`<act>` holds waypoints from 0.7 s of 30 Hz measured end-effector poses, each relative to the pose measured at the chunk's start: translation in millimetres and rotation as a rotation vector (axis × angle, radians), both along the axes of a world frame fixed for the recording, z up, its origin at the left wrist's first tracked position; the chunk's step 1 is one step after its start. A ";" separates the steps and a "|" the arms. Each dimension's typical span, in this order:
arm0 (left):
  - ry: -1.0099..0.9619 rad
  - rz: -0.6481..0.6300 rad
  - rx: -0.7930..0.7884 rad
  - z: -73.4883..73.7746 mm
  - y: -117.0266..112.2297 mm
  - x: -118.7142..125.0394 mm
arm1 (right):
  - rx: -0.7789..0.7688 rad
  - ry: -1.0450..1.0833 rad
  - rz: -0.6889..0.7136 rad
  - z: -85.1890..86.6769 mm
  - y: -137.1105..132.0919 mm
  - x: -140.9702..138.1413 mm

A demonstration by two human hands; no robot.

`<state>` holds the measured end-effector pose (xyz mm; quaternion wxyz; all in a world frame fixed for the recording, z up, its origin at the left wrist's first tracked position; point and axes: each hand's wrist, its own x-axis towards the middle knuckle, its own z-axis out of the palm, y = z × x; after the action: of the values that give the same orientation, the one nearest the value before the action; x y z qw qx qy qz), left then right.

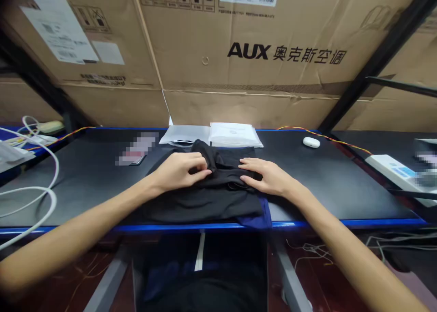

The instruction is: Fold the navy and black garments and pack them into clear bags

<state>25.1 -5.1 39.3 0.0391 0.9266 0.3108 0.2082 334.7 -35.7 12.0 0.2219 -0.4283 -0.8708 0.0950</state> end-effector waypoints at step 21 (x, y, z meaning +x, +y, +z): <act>0.186 0.379 0.007 45.1 27.9 -77.9 | 0.015 0.011 0.005 4.7 0.2 3.9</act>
<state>-52.8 22.8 84.4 -0.0327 0.8669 0.4812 0.1263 338.6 -35.5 16.7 0.2296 -0.4239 -0.8713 0.0914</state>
